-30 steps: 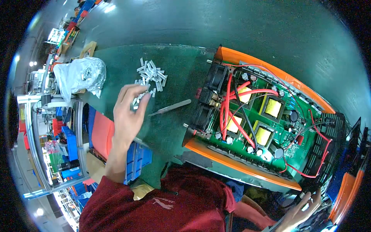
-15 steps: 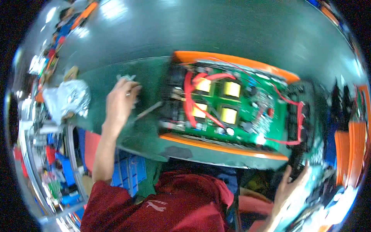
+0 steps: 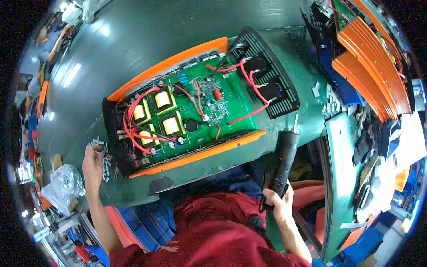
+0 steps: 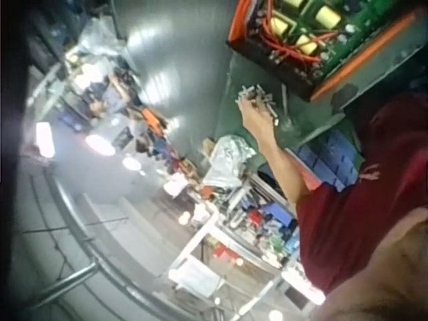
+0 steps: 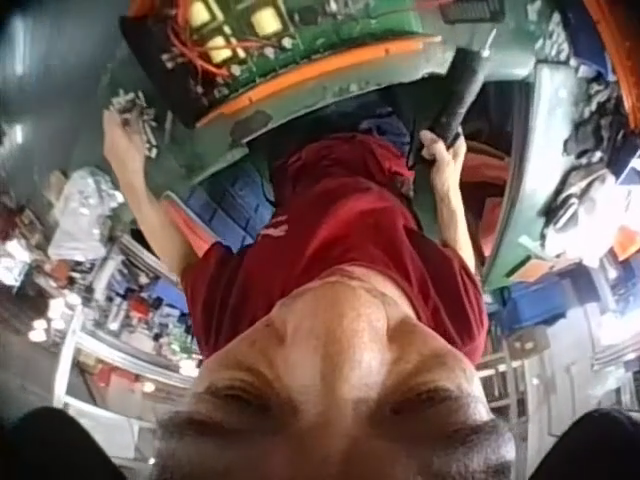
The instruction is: Assembling electronic components into a housing using an electric screwdriver and connecting internal wiring.
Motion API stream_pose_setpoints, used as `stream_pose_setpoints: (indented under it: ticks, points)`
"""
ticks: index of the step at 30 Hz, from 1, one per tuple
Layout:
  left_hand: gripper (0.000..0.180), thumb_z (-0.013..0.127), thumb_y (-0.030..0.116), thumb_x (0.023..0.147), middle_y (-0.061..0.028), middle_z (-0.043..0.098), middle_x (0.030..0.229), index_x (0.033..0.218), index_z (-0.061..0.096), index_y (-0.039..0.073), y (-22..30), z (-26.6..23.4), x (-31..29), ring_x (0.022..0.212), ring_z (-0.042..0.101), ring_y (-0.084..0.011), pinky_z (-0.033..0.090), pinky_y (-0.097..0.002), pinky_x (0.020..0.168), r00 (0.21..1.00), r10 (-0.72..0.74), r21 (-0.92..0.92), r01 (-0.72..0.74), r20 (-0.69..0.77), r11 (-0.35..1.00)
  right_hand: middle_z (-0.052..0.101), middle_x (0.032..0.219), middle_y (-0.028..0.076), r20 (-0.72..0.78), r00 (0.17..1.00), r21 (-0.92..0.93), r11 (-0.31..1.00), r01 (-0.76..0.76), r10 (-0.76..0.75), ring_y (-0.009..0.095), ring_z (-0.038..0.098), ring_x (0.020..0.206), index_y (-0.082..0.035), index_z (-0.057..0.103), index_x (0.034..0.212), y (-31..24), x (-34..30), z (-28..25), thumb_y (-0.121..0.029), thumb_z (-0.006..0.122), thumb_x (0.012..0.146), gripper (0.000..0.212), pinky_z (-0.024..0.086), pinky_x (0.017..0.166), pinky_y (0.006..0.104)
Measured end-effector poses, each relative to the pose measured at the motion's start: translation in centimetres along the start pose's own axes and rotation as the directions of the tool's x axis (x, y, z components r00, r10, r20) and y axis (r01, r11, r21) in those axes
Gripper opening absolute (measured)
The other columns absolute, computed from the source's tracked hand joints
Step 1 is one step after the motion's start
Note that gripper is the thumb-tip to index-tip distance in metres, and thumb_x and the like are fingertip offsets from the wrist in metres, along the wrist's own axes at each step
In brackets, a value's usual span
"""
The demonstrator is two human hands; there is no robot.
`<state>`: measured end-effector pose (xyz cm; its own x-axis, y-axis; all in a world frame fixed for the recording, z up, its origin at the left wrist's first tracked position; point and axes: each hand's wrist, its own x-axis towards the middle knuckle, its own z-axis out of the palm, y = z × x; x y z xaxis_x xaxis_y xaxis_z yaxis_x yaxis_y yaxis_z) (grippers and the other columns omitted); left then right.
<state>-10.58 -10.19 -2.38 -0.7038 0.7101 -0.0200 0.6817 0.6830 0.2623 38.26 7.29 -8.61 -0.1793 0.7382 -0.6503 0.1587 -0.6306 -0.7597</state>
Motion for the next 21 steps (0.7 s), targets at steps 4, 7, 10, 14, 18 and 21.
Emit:
stream_pose_setpoints:
  ticks: [4, 7, 10, 14, 18, 21]
  points:
    - [0.02, 0.06, 0.007, 0.101, -0.017, 0.065, 0.101, 0.119, 0.056, 0.003, -1.8, 0.8, -0.2, 0.087, 0.064, -0.0283, 0.051, -0.0377, 0.08, 1.0, 0.012, 0.017, -0.012, -0.018, 1.0, 0.06, 0.082, 0.001, -0.006, 0.994, -0.1, 0.989, 0.106, -0.107, 0.009, 0.053, 0.065, -0.006, 0.058, 0.105, 2.7, -1.3, 0.0, -0.015, 0.074, 0.071, 0.038, 0.042, 0.059, 0.024]
    - [0.019, 0.053, 0.008, 0.105, -0.0122, 0.062, 0.105, 0.121, 0.058, -0.001, -2.2, 0.2, -0.6, 0.095, 0.062, -0.0198, 0.049, -0.0301, 0.088, 0.99, 0.092, -0.022, -0.095, -0.107, 0.995, 0.062, 0.085, 0.001, 0.093, 0.983, -0.143, 0.974, 0.173, -0.161, 0.011, 0.058, 0.074, -0.005, 0.055, 0.107, 4.0, -2.2, 0.0, -0.008, 0.076, 0.076, 0.038, 0.049, 0.07, 0.027]
    - [0.017, 0.053, 0.01, 0.105, -0.0096, 0.059, 0.104, 0.115, 0.061, -0.002, -1.3, -0.7, -1.3, 0.096, 0.06, -0.0164, 0.048, -0.0272, 0.088, 0.991, 0.088, -0.007, -0.089, -0.104, 0.996, 0.061, 0.084, 0.002, 0.184, 0.967, -0.292, 0.93, 0.224, -0.175, 0.01, 0.056, 0.075, -0.004, 0.055, 0.107, 4.5, -2.6, 0.3, -0.01, 0.08, 0.078, 0.038, 0.049, 0.07, 0.0286]
    - [0.02, 0.054, 0.014, 0.106, -0.0085, 0.061, 0.105, 0.117, 0.062, -0.001, -1.5, -1.3, -1.3, 0.096, 0.062, -0.0162, 0.05, -0.0302, 0.087, 0.989, 0.034, -0.106, -0.049, -0.142, 0.993, 0.057, 0.08, 0.003, 0.228, 0.938, -0.399, 0.854, 0.333, -0.26, 0.011, 0.052, 0.071, -0.004, 0.055, 0.107, 4.3, -2.3, 0.6, -0.011, 0.08, 0.077, 0.04, 0.047, 0.067, 0.0299]
    - [0.02, 0.056, 0.012, 0.105, -0.0088, 0.065, 0.106, 0.118, 0.065, -0.001, 0.0, -1.7, -1.0, 0.097, 0.062, -0.0159, 0.051, -0.0309, 0.087, 0.991, 0.019, -0.011, -0.021, -0.131, 1.0, 0.057, 0.076, 0.004, 0.233, 0.919, -0.414, 0.823, 0.39, -0.318, 0.012, 0.051, 0.066, -0.003, 0.055, 0.11, 4.0, -2.1, 0.5, -0.012, 0.081, 0.078, 0.043, 0.047, 0.064, 0.0307]
    - [0.016, 0.059, 0.007, 0.102, -0.0101, 0.066, 0.103, 0.113, 0.067, -0.002, 4.8, -3.5, -1.6, 0.095, 0.063, -0.0186, 0.05, -0.031, 0.086, 0.975, 0.1, 0.06, -0.09, -0.197, 0.994, 0.057, 0.075, 0.005, 0.247, 0.92, -0.431, 0.815, 0.386, -0.305, 0.013, 0.052, 0.066, -0.002, 0.054, 0.112, 3.3, -2.3, 0.8, -0.013, 0.081, 0.078, 0.044, 0.048, 0.063, 0.031]
